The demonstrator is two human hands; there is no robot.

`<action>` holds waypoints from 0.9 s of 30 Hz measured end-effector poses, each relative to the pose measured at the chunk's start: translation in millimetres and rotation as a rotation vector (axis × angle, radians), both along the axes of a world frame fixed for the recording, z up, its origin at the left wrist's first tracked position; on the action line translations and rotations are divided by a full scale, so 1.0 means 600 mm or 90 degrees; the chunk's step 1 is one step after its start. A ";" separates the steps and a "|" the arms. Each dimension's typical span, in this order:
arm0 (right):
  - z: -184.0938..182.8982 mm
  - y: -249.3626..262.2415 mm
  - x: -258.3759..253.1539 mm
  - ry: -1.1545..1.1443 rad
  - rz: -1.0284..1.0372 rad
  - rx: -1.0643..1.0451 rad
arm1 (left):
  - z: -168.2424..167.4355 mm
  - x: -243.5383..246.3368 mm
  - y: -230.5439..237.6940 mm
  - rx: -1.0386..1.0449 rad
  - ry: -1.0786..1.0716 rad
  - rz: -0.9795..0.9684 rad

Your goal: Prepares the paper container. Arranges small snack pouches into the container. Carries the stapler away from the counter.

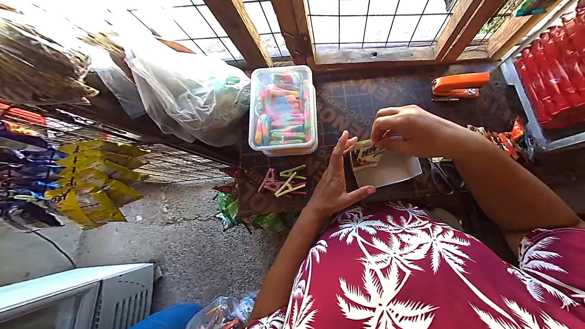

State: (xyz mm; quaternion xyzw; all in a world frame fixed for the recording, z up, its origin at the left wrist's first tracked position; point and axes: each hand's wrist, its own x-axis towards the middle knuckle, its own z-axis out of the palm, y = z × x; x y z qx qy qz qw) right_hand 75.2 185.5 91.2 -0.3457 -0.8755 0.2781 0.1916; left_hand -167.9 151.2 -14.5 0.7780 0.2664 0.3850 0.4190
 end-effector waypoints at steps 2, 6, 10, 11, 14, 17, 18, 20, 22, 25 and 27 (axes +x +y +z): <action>-0.008 -0.002 -0.005 0.007 -0.012 0.001 | 0.001 -0.001 0.000 -0.018 0.006 0.011; -0.014 -0.011 -0.004 -0.002 -0.023 0.015 | 0.002 -0.001 0.002 -0.006 0.014 0.027; -0.027 -0.013 -0.006 0.002 -0.041 0.037 | 0.005 0.000 0.000 -0.002 0.007 0.050; -0.032 -0.012 -0.007 0.016 -0.041 0.050 | 0.005 0.000 0.000 -0.004 0.006 0.055; -0.036 -0.011 -0.014 0.050 -0.035 0.073 | 0.004 -0.001 -0.003 0.002 0.004 0.075; -0.037 -0.006 -0.018 0.065 -0.035 0.090 | 0.003 -0.001 -0.003 0.017 -0.003 0.077; -0.037 -0.005 -0.020 0.062 -0.039 0.088 | 0.003 -0.001 -0.003 0.019 -0.009 0.074; -0.040 -0.004 -0.020 0.031 -0.050 0.060 | 0.002 0.000 -0.003 0.024 -0.012 0.073; -0.044 -0.002 -0.019 0.013 -0.056 0.046 | 0.001 0.000 -0.003 0.024 -0.007 0.073; -0.049 -0.001 -0.016 0.021 -0.053 0.055 | 0.002 0.000 -0.004 0.018 0.005 0.065; -0.051 -0.002 -0.014 0.016 -0.054 0.062 | 0.002 0.000 -0.003 0.018 0.007 0.061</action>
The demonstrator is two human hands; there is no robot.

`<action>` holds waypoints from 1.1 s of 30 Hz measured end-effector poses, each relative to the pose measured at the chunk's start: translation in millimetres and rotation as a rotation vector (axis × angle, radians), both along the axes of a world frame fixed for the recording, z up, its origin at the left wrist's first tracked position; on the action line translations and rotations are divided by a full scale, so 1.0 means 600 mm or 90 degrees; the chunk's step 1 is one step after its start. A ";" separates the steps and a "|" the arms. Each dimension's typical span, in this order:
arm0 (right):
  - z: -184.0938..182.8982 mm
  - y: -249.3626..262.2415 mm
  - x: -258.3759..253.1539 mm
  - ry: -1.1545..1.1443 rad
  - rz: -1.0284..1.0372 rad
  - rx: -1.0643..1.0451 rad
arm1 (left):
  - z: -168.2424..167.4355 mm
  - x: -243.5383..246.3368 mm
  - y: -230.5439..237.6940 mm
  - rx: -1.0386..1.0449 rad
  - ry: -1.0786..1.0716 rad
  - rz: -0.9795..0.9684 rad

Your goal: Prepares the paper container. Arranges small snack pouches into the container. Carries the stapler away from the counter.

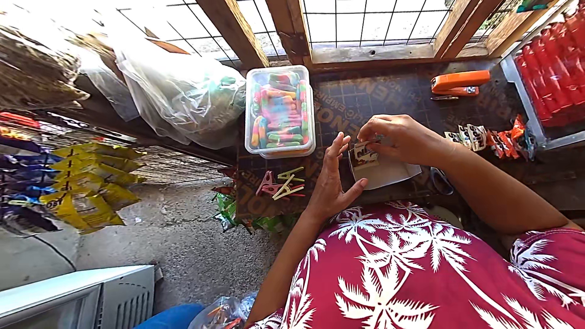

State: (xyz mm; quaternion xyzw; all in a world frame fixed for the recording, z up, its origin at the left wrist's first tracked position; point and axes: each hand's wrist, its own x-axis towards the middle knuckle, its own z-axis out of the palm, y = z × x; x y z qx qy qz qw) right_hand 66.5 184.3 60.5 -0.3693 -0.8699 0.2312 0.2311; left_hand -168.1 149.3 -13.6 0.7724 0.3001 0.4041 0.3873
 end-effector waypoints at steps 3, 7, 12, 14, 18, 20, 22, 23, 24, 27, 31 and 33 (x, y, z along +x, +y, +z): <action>0.000 -0.002 0.002 -0.016 -0.006 0.012 | -0.001 0.002 0.002 0.021 0.001 -0.012; 0.003 -0.003 0.004 -0.029 -0.002 0.021 | -0.007 0.007 0.003 0.057 0.038 -0.026; 0.005 -0.002 0.007 -0.033 -0.003 0.028 | -0.008 0.006 0.001 0.053 0.066 -0.019; 0.007 -0.002 0.010 -0.029 -0.008 0.030 | -0.006 0.005 0.001 0.049 0.059 -0.023; 0.013 -0.003 0.018 -0.027 -0.016 0.041 | -0.005 0.006 0.001 0.043 0.053 -0.024; 0.018 -0.003 0.020 -0.034 -0.019 0.041 | -0.005 0.005 0.002 0.030 0.056 -0.027; 0.019 -0.003 0.020 -0.039 -0.017 0.044 | -0.007 0.006 0.003 0.028 0.059 -0.027; 0.020 -0.002 0.020 -0.040 -0.017 0.045 | -0.009 0.006 0.003 0.029 0.059 -0.026; 0.021 -0.002 0.019 -0.042 -0.016 0.046 | -0.010 0.006 0.004 0.030 0.062 -0.023; 0.031 -0.004 0.028 -0.053 -0.038 0.047 | -0.011 0.005 0.003 0.036 0.076 -0.015; 0.071 -0.021 0.081 -0.119 -0.135 0.067 | -0.007 0.003 0.002 0.021 0.068 -0.022; 0.080 -0.029 0.120 -0.194 -0.178 0.033 | -0.009 0.003 0.004 0.017 0.051 -0.029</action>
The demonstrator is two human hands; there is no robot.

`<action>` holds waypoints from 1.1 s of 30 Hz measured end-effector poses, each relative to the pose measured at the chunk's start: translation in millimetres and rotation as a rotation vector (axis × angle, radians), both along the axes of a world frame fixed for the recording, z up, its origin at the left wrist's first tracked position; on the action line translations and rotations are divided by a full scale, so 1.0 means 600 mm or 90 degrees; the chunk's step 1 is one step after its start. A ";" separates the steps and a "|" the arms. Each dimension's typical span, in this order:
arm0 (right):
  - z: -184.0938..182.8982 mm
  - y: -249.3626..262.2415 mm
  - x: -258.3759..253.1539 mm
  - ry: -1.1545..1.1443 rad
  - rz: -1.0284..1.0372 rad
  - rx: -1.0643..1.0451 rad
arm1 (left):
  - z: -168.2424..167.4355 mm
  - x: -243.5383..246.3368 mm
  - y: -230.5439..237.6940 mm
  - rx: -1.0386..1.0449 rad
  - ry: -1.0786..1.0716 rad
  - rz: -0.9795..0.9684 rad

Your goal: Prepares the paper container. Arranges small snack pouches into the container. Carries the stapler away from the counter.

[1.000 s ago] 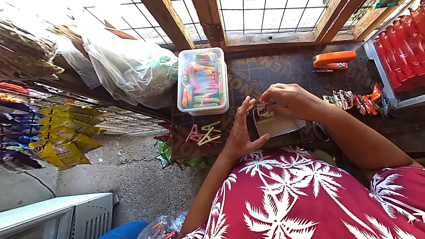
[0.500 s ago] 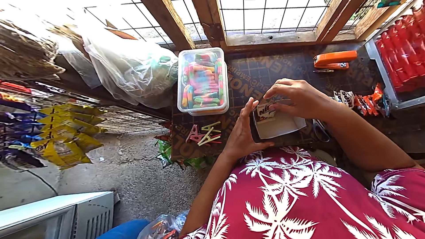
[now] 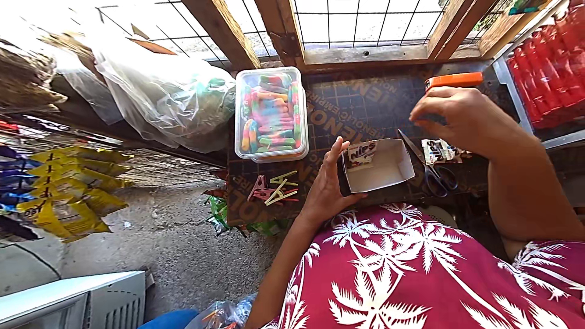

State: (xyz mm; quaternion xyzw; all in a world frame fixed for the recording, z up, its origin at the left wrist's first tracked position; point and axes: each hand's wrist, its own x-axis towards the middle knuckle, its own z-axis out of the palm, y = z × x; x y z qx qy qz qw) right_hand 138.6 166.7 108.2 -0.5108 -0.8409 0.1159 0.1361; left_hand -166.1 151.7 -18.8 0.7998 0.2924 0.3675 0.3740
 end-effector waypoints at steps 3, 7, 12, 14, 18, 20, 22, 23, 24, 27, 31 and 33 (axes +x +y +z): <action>-0.016 -0.005 0.046 -0.117 -0.067 -0.158 | -0.001 0.001 0.000 -0.002 -0.004 -0.005; -0.050 -0.005 0.052 -0.223 -0.083 -0.324 | 0.002 0.000 -0.001 -0.004 -0.004 -0.008; -0.061 0.002 0.059 -0.188 -0.068 -0.325 | 0.014 -0.005 -0.001 -0.076 -0.039 -0.010; -0.062 0.009 0.067 -0.155 -0.058 -0.311 | 0.029 -0.005 0.004 -0.110 -0.030 0.030; -0.044 0.005 0.084 -0.003 0.008 -0.192 | 0.071 0.000 0.026 -0.069 -0.027 0.090; -0.018 -0.006 0.085 0.064 0.018 -0.122 | 0.083 0.005 0.039 -0.022 -0.006 0.094; 0.010 -0.023 0.077 0.100 -0.001 -0.050 | 0.087 0.009 0.048 0.033 0.035 0.092; 0.021 -0.031 0.072 0.112 -0.007 -0.008 | 0.089 0.011 0.050 0.047 0.050 0.093; 0.030 -0.039 0.064 0.130 -0.011 0.030 | 0.090 0.013 0.052 0.049 0.067 0.096; 0.042 -0.062 0.025 0.187 -0.013 0.079 | 0.089 0.020 0.053 0.037 0.096 0.119; -0.001 -0.064 -0.046 0.235 0.047 0.036 | 0.088 0.023 0.052 0.025 0.085 0.138; -0.032 -0.058 -0.073 0.241 0.064 -0.002 | 0.090 0.021 0.050 0.011 0.080 0.145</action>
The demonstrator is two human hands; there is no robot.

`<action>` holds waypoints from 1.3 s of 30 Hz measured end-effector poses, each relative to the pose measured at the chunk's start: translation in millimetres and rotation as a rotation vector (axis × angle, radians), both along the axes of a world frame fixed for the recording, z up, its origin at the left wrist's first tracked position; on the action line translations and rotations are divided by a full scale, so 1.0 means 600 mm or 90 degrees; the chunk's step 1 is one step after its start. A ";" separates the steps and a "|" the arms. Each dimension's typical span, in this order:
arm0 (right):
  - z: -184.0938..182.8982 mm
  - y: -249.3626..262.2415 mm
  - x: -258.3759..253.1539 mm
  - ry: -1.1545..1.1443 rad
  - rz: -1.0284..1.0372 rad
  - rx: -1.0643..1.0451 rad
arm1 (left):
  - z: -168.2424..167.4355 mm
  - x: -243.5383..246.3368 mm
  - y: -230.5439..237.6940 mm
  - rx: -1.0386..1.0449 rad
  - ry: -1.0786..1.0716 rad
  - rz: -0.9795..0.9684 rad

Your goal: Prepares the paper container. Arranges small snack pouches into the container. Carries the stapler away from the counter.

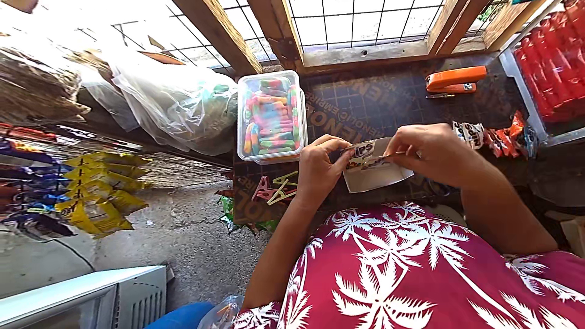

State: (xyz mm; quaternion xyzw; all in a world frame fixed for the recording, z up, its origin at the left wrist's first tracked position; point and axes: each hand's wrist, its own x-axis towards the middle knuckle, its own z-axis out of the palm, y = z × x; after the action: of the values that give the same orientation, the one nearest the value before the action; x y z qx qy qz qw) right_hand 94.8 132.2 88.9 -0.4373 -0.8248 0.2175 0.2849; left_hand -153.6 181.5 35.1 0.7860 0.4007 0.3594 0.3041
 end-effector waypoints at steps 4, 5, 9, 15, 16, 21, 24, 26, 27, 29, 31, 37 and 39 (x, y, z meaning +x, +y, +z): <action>-0.038 0.008 -0.031 -0.002 -0.003 -0.043 | 0.001 -0.003 -0.005 -0.060 -0.055 0.016; -0.045 0.009 -0.035 0.000 -0.009 -0.043 | 0.000 -0.002 -0.006 -0.078 -0.073 0.015; -0.056 0.015 -0.047 0.051 -0.018 -0.031 | 0.003 -0.005 -0.011 -0.106 -0.114 0.011; -0.061 0.016 -0.059 0.104 -0.040 -0.039 | -0.005 -0.013 -0.021 -0.104 -0.098 -0.059; -0.064 0.017 -0.060 0.109 -0.041 -0.041 | -0.008 -0.013 -0.023 -0.098 -0.081 -0.061; -0.053 0.014 -0.037 0.084 -0.067 -0.037 | -0.014 -0.007 -0.025 -0.069 -0.033 -0.043; -0.023 0.017 0.023 -0.008 -0.093 -0.022 | -0.017 -0.008 -0.023 -0.056 -0.027 -0.034; -0.008 0.022 0.077 -0.113 -0.082 -0.048 | -0.018 -0.009 -0.023 -0.055 -0.025 -0.031; -0.004 0.024 0.101 -0.177 -0.079 -0.086 | -0.019 -0.009 -0.022 -0.058 -0.025 -0.031; -0.004 0.027 0.134 -0.312 -0.099 -0.186 | -0.020 -0.007 -0.020 -0.066 -0.030 -0.030; -0.010 0.031 0.142 -0.421 -0.126 -0.274 | -0.017 -0.004 -0.019 -0.057 -0.027 -0.037; -0.023 0.050 0.142 -0.454 -0.132 -0.270 | 0.003 -0.002 -0.016 -0.014 0.024 -0.042; -0.016 0.054 0.153 -0.401 -0.100 -0.219 | 0.010 -0.007 -0.017 -0.005 0.016 -0.038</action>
State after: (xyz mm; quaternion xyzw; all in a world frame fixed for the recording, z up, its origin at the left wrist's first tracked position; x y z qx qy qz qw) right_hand 186.3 164.7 79.6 -0.5864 -0.7873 0.1854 -0.0450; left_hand -157.6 171.1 40.9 0.8006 0.3825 0.3389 0.3128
